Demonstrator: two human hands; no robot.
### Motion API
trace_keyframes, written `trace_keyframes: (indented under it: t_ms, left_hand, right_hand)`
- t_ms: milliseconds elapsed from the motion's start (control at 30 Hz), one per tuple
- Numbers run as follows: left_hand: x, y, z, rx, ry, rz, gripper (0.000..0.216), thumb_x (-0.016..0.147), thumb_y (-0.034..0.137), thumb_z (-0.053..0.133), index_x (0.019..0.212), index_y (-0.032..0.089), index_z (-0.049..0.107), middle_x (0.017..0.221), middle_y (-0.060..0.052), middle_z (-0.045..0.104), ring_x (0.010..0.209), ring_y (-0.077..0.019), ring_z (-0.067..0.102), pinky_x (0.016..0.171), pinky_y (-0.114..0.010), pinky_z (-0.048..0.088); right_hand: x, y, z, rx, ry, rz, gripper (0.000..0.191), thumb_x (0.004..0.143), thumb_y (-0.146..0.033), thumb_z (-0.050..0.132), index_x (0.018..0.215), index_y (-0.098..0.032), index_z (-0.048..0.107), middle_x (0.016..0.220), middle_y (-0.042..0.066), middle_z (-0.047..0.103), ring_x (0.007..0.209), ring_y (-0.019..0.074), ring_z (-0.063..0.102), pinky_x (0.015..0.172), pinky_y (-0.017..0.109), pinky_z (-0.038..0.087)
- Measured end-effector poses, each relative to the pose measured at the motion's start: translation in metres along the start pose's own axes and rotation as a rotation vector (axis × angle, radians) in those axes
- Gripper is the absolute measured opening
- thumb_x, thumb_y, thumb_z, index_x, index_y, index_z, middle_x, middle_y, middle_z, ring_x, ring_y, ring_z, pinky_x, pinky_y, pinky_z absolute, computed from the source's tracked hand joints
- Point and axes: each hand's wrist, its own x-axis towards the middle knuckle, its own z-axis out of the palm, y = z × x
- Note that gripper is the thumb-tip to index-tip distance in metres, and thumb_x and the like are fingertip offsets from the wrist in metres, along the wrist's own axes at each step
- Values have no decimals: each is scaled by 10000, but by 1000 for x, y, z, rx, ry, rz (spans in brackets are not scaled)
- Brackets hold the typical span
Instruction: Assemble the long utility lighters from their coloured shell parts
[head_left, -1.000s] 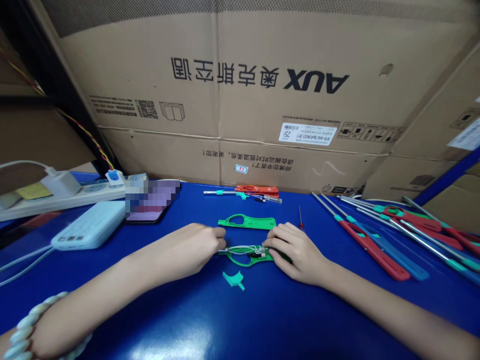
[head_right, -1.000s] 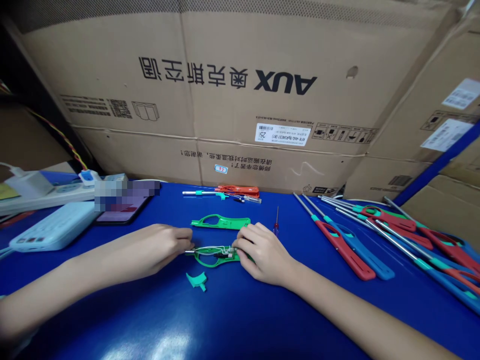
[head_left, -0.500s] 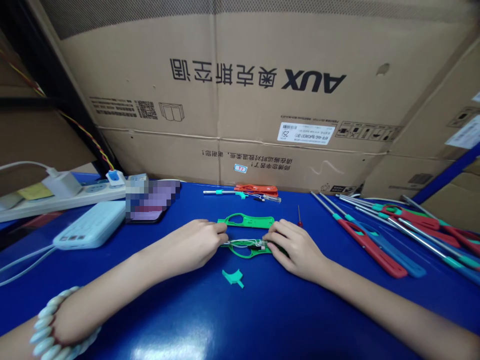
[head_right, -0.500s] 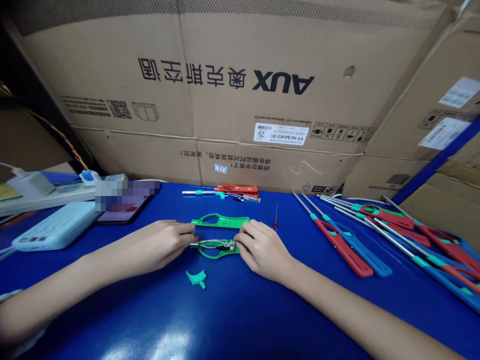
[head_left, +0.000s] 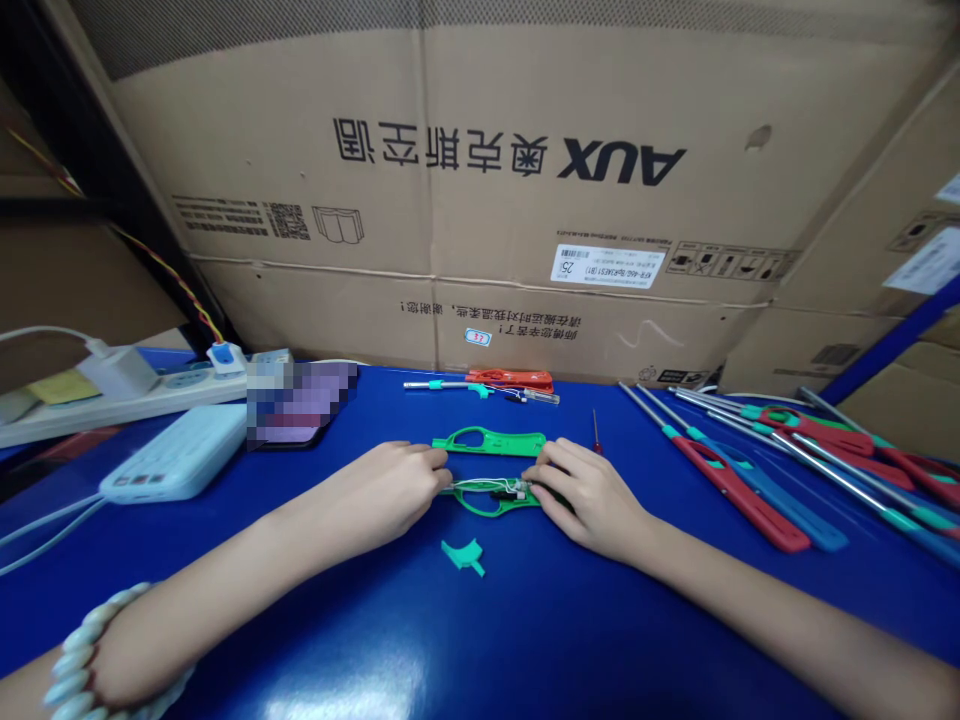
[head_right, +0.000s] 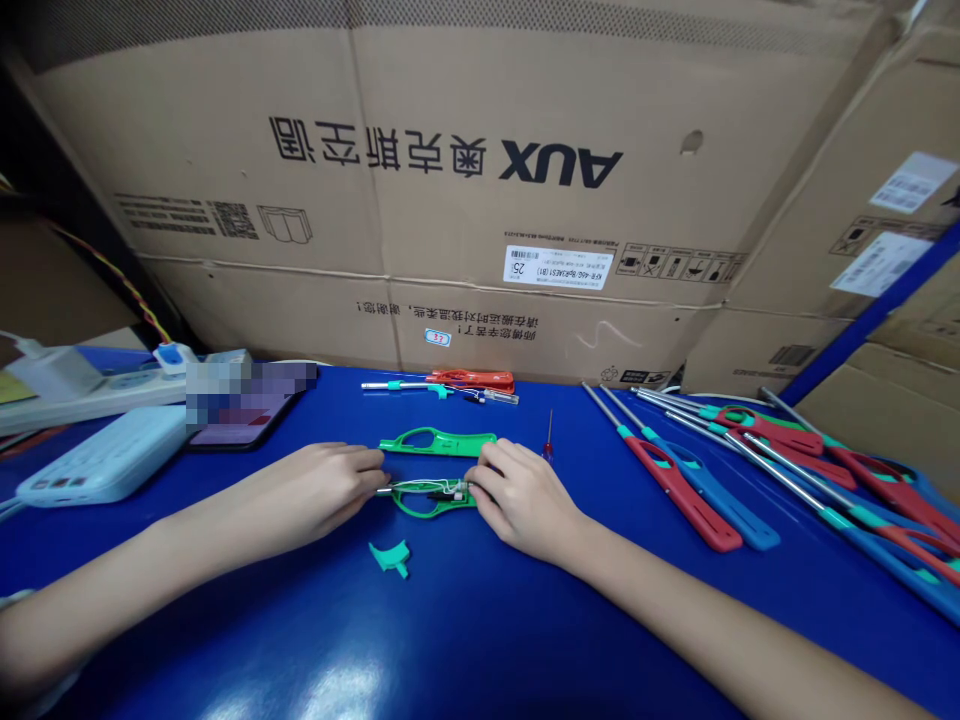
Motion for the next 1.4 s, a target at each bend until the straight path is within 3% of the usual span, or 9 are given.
trace_keyframes:
  t_ms: [267, 467, 667, 967, 1400]
  left_hand:
    - [1, 5, 4, 83, -1, 30, 159, 806, 11, 573, 849, 144, 649, 852, -65, 655, 780, -232, 641, 719, -341, 482]
    - [0, 4, 0, -41, 70, -5, 173, 912, 155, 504, 787, 154, 624, 801, -47, 614, 766, -208, 599, 716, -336, 483]
    - [9, 9, 13, -253, 203, -57, 162, 914, 224, 550, 1036, 158, 633, 971, -56, 596, 865, -198, 586, 746, -311, 486]
    - [17, 14, 23, -386, 238, -107, 90, 891, 152, 566, 877, 158, 655, 864, -26, 589, 831, -181, 576, 910, -392, 440]
    - [22, 13, 27, -676, 292, -255, 90, 844, 118, 606, 780, 164, 648, 777, 1, 608, 786, -169, 551, 707, -287, 435]
  right_hand:
    - [1, -1, 0, -11, -17, -2, 237, 943, -189, 416, 937, -143, 649, 819, 81, 581, 765, 186, 510, 712, 321, 418]
    - [1, -3, -2, -71, 0, -41, 222, 932, -188, 424, 892, -148, 640, 808, 72, 573, 731, 177, 481, 668, 302, 374]
    - [3, -5, -3, -144, -4, -104, 240, 931, -166, 410, 839, -139, 630, 775, 71, 562, 701, 178, 443, 625, 302, 328]
    - [4, -8, -4, -283, -6, -206, 227, 926, -138, 416, 911, -111, 641, 741, 71, 563, 706, 198, 455, 641, 324, 325]
    - [5, -9, -5, -313, -10, -225, 307, 957, -110, 339, 921, -114, 644, 749, 77, 577, 716, 200, 477, 660, 326, 337]
